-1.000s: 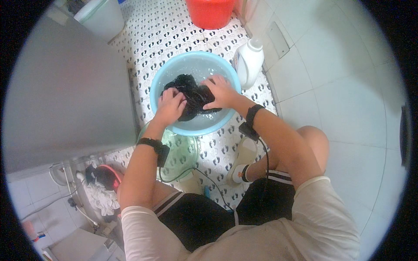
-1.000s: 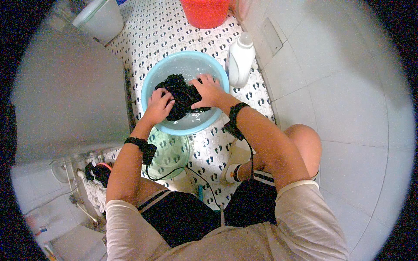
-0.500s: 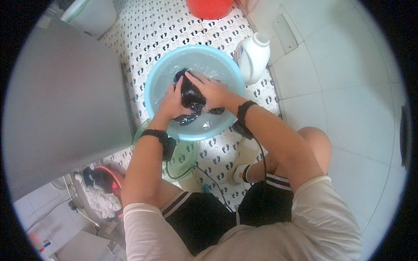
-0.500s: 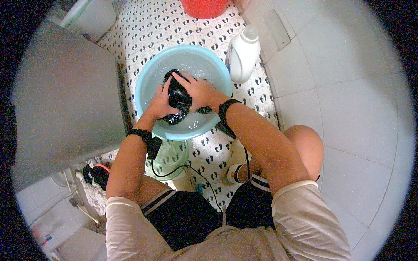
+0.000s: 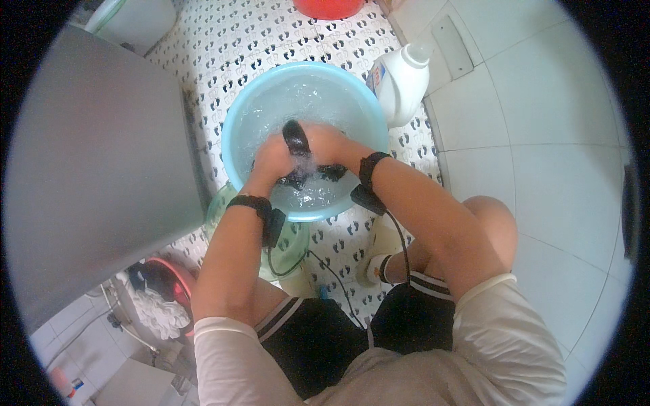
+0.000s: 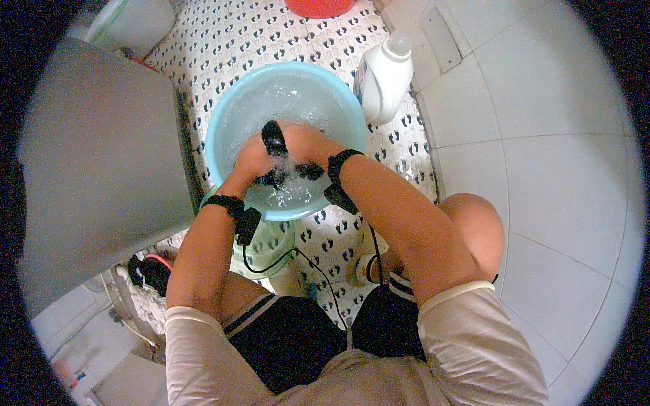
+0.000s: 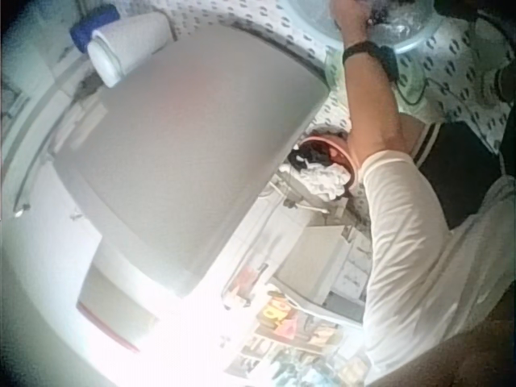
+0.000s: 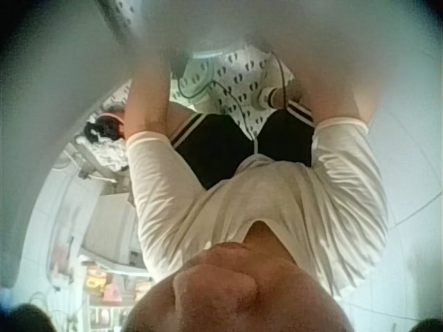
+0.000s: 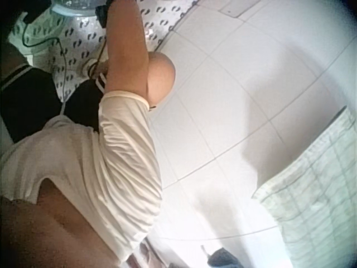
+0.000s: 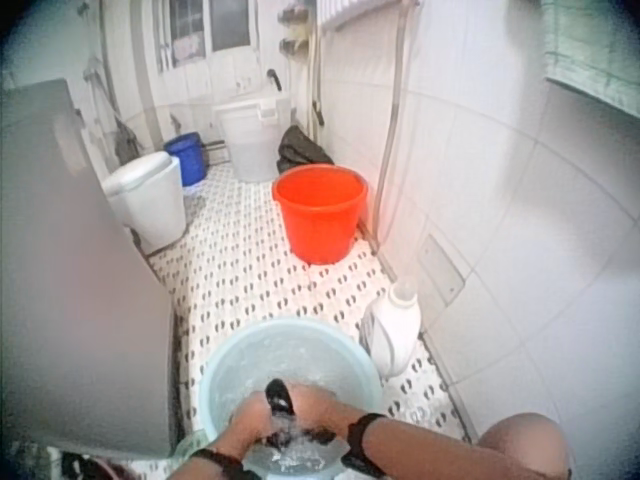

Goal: The person washes clothes in a basin with water, scrubbing a dark item and then a white item by hand.

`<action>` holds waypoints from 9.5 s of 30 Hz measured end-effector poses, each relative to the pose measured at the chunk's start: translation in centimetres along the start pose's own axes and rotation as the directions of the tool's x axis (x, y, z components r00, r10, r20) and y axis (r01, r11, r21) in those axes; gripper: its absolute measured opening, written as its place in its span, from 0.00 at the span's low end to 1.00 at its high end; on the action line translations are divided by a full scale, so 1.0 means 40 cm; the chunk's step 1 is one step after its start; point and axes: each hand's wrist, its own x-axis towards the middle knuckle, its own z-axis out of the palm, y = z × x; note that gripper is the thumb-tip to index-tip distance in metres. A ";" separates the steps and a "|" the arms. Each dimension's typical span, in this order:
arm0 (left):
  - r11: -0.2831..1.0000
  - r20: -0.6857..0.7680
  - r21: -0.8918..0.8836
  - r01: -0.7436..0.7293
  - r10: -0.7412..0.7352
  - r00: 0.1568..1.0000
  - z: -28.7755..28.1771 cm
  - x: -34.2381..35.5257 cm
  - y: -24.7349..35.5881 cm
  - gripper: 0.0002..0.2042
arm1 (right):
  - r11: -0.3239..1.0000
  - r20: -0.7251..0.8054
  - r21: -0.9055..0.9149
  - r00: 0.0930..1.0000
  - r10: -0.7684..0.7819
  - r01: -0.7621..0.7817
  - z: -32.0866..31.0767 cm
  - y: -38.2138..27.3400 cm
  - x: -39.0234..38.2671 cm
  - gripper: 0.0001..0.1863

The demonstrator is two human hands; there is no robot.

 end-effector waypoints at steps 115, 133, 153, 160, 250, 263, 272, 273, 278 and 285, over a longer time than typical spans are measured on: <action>0.905 0.209 0.414 0.098 -0.199 0.957 -0.070 -0.046 0.156 0.19 | 0.964 0.047 -0.266 0.998 0.036 -0.023 0.007 -0.015 -0.058 0.17; 0.998 0.173 0.021 0.057 -0.060 0.983 -0.247 -0.151 0.125 0.48 | 1.000 0.037 0.008 0.999 0.010 -0.010 -0.259 -0.068 -0.113 0.32; 0.999 -0.233 -0.031 0.026 -0.033 0.972 -0.232 -0.197 0.102 0.13 | 0.987 0.033 -0.060 0.988 0.150 -0.148 -0.171 -0.181 -0.131 0.19; 0.925 -0.216 -0.358 -0.128 0.052 0.975 -0.227 -0.199 0.130 0.29 | 0.998 -0.276 -0.003 0.959 -0.066 0.068 -0.302 -0.324 -0.068 0.19; 0.917 0.195 0.383 0.111 -0.198 0.960 -0.065 -0.022 0.083 0.29 | 0.932 0.116 -0.339 0.977 0.177 -0.128 -0.043 -0.087 -0.002 0.27; 0.914 0.316 -0.363 0.180 -0.061 0.947 -0.245 -0.089 0.121 0.40 | 0.958 0.149 -0.029 0.946 0.288 -0.287 -0.193 -0.158 -0.034 0.40; 0.985 -0.167 -0.163 -0.055 0.028 0.986 -0.316 -0.131 0.169 0.26 | 0.989 -0.235 -0.110 0.964 -0.123 0.099 -0.279 -0.247 -0.049 0.22; 0.991 -0.253 -0.089 -0.095 0.070 0.965 -0.333 -0.141 0.187 0.26 | 0.988 -0.237 -0.110 0.963 -0.130 0.106 -0.293 -0.272 -0.049 0.22; 0.988 -0.438 -0.073 -0.137 0.091 0.894 -0.388 -0.168 0.263 0.24 | 0.978 -0.374 -0.075 0.904 -0.209 0.195 -0.376 -0.356 -0.068 0.20; 0.933 -0.473 -0.169 -0.318 0.207 0.857 -0.422 -0.185 0.247 0.22 | 0.931 -0.460 -0.102 0.813 -0.356 0.350 -0.414 -0.391 -0.082 0.22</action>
